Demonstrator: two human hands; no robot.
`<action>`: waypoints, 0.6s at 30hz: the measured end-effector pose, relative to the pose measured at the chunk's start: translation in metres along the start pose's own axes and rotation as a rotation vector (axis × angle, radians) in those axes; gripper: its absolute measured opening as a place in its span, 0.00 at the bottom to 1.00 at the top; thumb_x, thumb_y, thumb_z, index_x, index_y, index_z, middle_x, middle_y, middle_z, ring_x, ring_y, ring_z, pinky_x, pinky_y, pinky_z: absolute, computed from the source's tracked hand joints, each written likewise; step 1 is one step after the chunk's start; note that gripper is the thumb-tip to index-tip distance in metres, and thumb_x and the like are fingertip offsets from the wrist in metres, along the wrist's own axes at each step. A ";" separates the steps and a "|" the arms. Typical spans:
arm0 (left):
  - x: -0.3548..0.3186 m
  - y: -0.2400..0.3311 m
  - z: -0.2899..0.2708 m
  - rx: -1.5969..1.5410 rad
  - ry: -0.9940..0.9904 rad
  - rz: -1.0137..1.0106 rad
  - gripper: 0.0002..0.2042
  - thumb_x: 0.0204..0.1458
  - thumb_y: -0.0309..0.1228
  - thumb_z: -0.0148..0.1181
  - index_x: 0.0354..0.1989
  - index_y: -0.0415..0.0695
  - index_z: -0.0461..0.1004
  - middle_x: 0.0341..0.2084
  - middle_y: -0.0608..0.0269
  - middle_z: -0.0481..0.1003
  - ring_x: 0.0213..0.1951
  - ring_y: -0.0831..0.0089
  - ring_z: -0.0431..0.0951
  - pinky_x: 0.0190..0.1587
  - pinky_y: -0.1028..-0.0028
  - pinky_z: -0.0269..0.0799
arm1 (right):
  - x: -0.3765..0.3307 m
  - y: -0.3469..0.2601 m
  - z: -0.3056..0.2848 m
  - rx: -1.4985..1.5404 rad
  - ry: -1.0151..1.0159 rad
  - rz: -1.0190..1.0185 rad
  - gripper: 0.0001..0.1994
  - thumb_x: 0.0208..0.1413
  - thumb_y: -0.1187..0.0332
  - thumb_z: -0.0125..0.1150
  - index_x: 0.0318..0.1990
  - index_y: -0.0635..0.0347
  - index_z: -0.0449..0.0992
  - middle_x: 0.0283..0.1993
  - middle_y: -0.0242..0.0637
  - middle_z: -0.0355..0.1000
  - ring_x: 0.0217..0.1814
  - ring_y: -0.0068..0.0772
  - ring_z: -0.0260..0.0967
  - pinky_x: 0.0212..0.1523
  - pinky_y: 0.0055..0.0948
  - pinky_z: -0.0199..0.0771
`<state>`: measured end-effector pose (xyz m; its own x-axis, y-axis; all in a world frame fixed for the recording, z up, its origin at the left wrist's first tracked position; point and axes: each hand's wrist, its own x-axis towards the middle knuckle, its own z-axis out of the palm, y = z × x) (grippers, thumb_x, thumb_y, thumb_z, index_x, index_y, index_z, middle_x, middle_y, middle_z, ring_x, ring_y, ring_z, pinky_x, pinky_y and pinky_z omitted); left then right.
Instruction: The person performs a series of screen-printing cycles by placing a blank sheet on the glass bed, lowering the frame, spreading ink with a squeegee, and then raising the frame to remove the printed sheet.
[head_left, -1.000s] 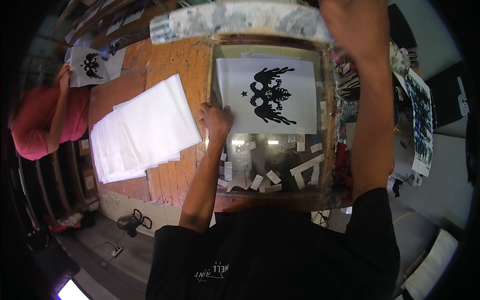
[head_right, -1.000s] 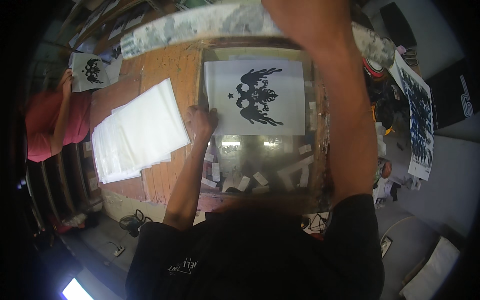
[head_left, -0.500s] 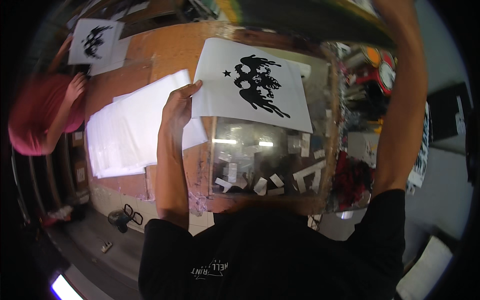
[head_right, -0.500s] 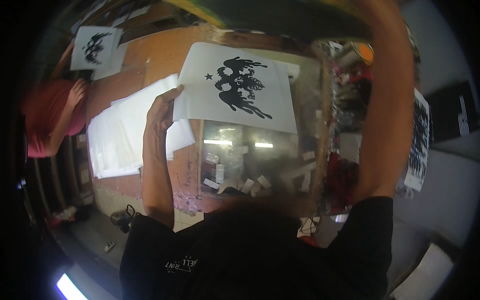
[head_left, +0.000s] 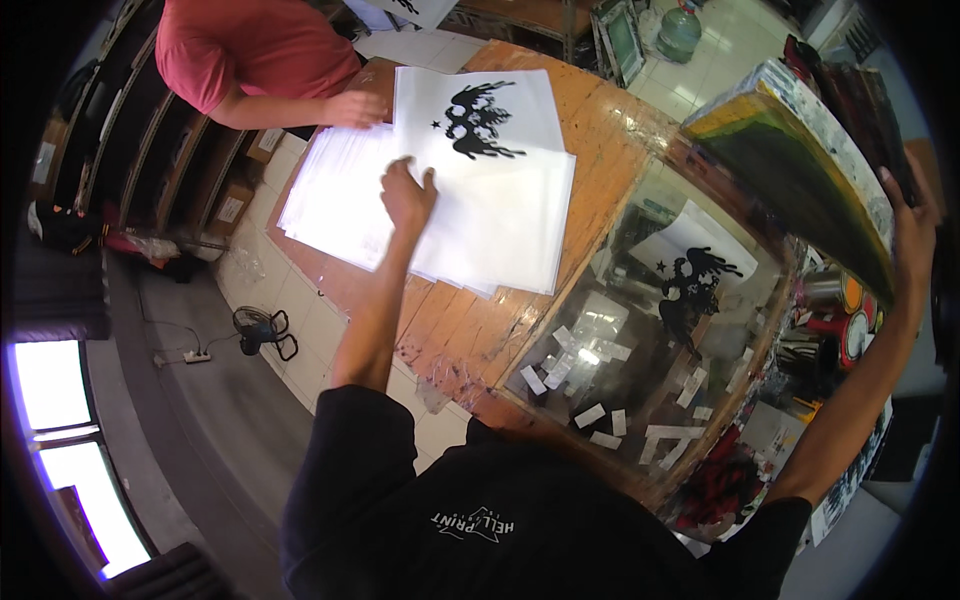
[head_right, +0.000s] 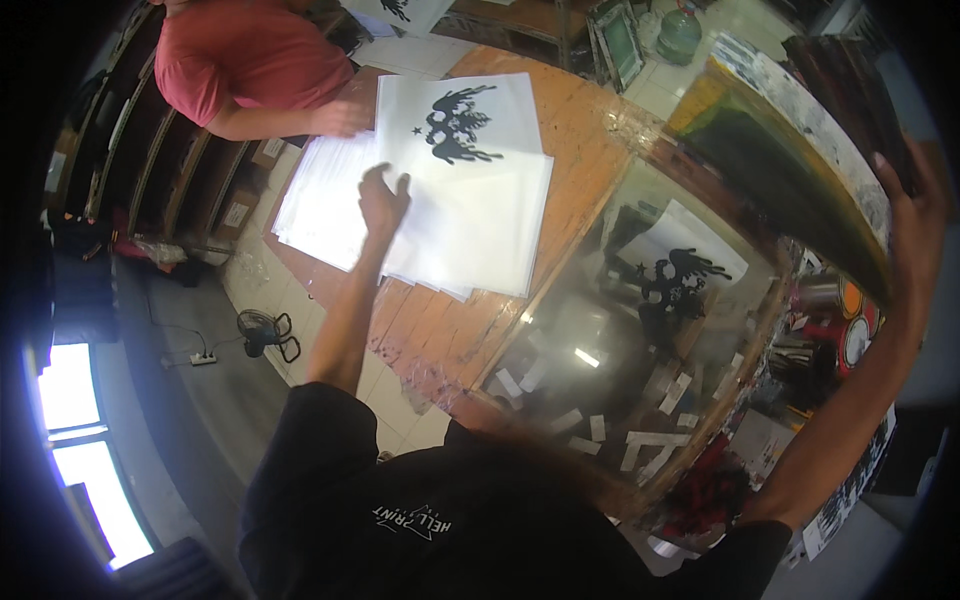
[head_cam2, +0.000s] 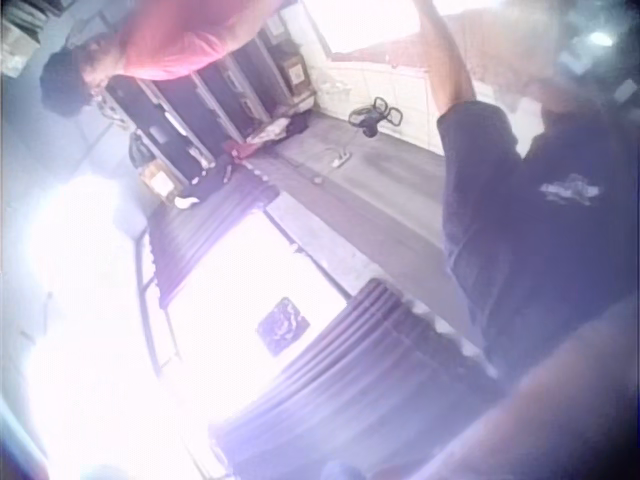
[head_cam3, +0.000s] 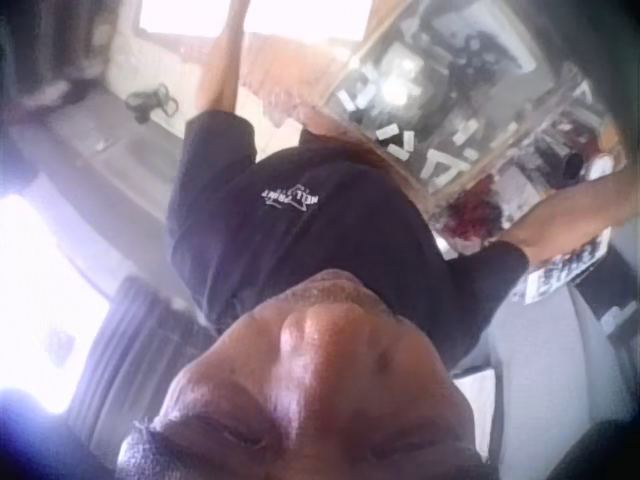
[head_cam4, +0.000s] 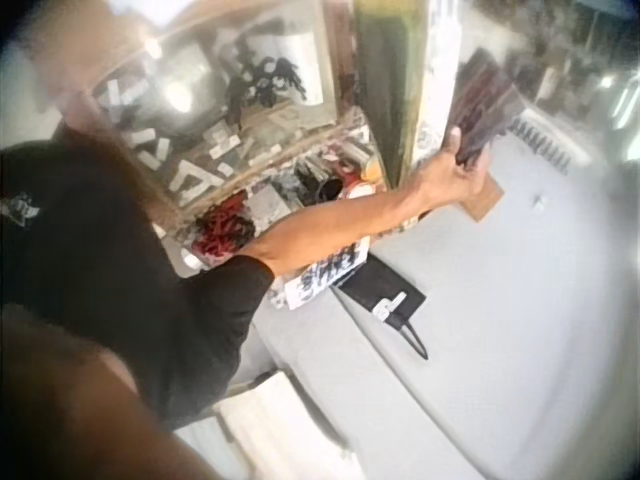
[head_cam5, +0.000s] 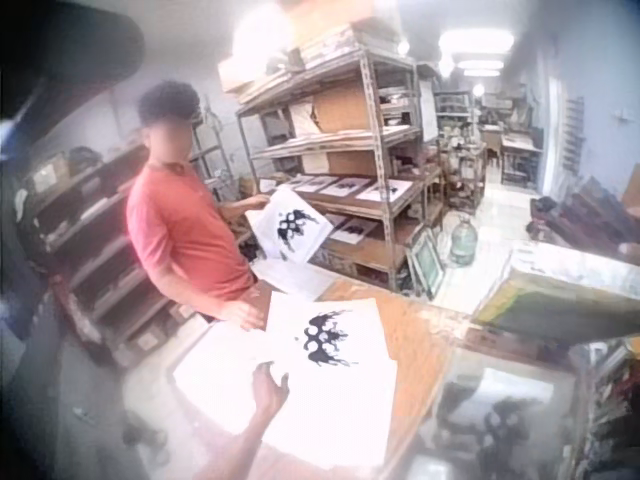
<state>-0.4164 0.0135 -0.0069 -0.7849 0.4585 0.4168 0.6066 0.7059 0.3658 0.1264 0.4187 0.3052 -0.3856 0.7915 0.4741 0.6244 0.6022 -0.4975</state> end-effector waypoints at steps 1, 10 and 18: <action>-0.027 0.015 0.001 -0.118 -0.062 0.024 0.19 0.54 0.39 0.68 0.50 0.44 0.73 0.48 0.53 0.75 0.50 0.50 0.74 0.48 0.51 0.70 | -0.001 -0.009 0.003 -0.044 0.013 0.003 0.32 0.58 0.60 0.70 0.67 0.64 0.70 0.63 0.47 0.72 0.64 0.34 0.71 0.69 0.31 0.62; -0.201 0.124 -0.002 -0.245 -0.351 -0.021 0.16 0.51 0.46 0.72 0.38 0.47 0.80 0.47 0.56 0.72 0.55 0.57 0.68 0.58 0.55 0.57 | -0.006 -0.017 0.012 0.178 -0.086 -0.005 0.28 0.58 0.62 0.71 0.64 0.64 0.73 0.58 0.40 0.76 0.57 0.27 0.73 0.62 0.26 0.67; -0.170 0.111 0.002 -0.605 -0.442 -0.181 0.10 0.50 0.44 0.72 0.34 0.54 0.87 0.59 0.56 0.75 0.63 0.55 0.70 0.63 0.55 0.66 | -0.056 -0.108 0.020 0.200 0.104 -0.188 0.17 0.47 0.84 0.66 0.47 0.70 0.79 0.39 0.38 0.78 0.45 0.29 0.73 0.52 0.28 0.71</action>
<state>-0.2156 0.0147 -0.0385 -0.7787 0.6271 -0.0176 0.3278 0.4307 0.8409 0.0672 0.3112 0.3176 -0.4039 0.6556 0.6381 0.3983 0.7539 -0.5224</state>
